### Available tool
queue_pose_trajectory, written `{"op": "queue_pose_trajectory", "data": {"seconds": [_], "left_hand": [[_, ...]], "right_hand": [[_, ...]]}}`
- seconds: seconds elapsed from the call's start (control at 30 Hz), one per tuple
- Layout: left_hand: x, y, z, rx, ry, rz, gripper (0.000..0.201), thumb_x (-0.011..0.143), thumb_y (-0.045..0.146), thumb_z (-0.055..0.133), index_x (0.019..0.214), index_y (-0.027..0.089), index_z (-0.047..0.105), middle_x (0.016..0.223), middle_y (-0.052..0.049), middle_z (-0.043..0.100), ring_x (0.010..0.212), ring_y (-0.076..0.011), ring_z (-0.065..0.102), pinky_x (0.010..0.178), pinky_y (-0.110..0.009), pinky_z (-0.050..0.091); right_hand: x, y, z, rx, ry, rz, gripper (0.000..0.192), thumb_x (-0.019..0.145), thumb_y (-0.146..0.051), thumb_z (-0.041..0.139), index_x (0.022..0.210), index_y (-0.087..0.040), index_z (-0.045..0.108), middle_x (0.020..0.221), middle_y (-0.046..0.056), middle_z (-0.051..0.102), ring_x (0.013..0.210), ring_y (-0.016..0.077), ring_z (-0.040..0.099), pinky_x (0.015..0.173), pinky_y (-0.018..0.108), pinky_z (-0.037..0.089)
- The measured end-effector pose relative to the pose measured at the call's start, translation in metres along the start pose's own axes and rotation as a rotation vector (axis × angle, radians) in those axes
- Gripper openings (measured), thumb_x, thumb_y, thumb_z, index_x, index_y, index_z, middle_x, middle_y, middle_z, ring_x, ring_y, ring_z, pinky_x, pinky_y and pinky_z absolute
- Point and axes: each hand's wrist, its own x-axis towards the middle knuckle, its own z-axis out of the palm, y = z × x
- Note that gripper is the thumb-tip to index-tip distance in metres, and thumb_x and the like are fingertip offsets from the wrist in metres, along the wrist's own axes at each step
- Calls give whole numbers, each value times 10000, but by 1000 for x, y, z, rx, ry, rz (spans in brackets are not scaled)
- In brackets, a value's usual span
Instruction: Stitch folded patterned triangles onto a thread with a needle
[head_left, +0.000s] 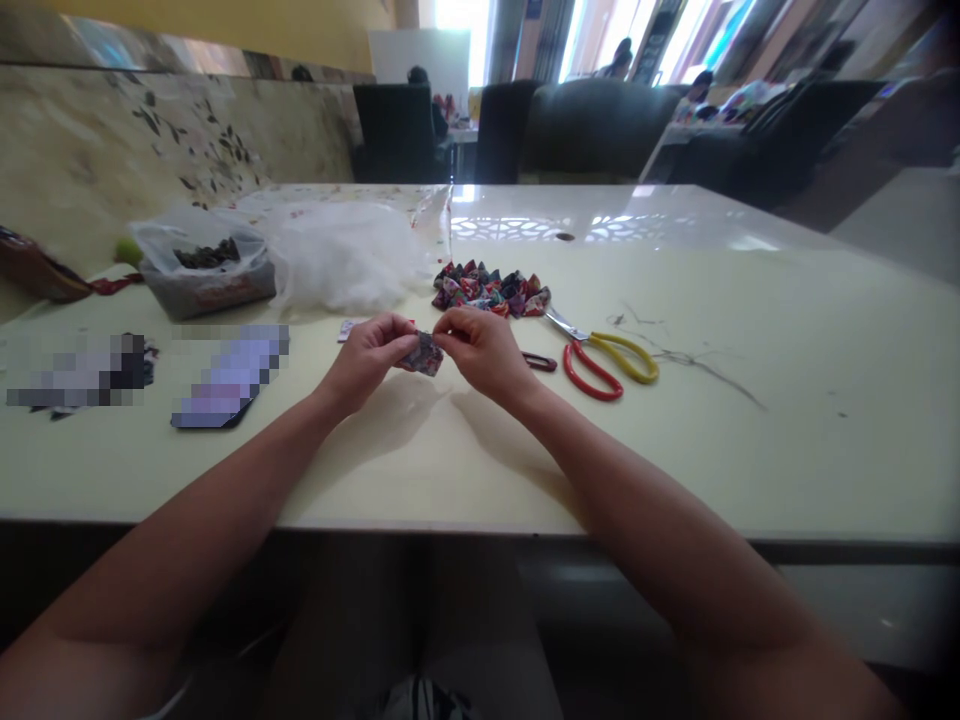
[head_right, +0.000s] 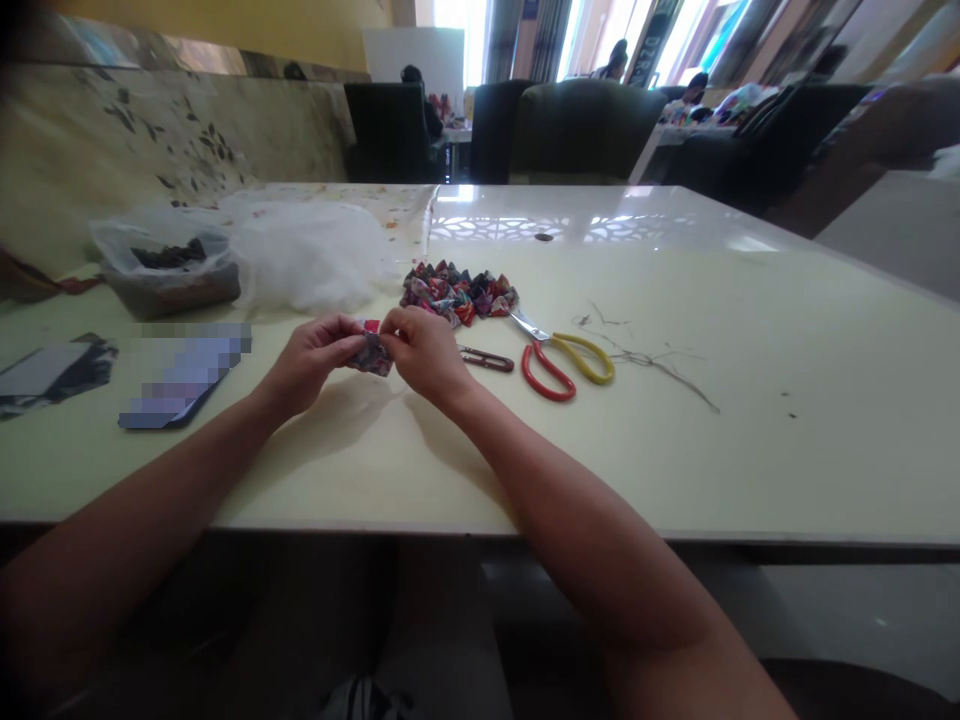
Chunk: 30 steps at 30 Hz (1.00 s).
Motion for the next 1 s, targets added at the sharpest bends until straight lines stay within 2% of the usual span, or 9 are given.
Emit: {"op": "queue_pose_trajectory", "data": {"seconds": [0.23,0.53,0.8,0.93,1.0], "left_hand": [[1,-1,-1,-33,1,-11,250,747,340,884,849,170,731,783,-29,730,683,-141,654,689,-301,557],[0,1,0,-30,-40,-3,268,749,367,902,813,166,737,786,-37,746,699,-157,689,736,-328,588],[1,3,-4,14,-5,6,267,745,384,897,802,175,741,750,-41,749,672,-169,688,711,-335,593],[2,4,-6,42,-43,-3,241,734,347,900,793,168,751,754,-44,744,678,-162,677,695,-318,583],[2,5,-6,12,-78,-49,241,727,339,907,787,165,752,750,-44,737,671,-157,672,670,-305,575]], "right_hand": [[-1,0,1,6,-8,0,144,865,-136,638,733,-194,633,768,5,632,771,157,560,764,301,411],[-1,-1,0,10,-28,12,137,866,-153,650,736,-195,642,761,3,637,777,160,558,754,294,408],[0,-1,-4,-9,1,30,187,871,-181,647,688,-195,609,719,2,618,741,154,537,743,306,397],[1,0,-5,119,2,75,184,865,-184,622,684,-193,593,670,-19,571,694,137,497,709,299,399],[1,3,-6,213,-10,115,177,867,-193,614,691,-192,593,669,-24,551,682,133,484,694,295,408]]}}
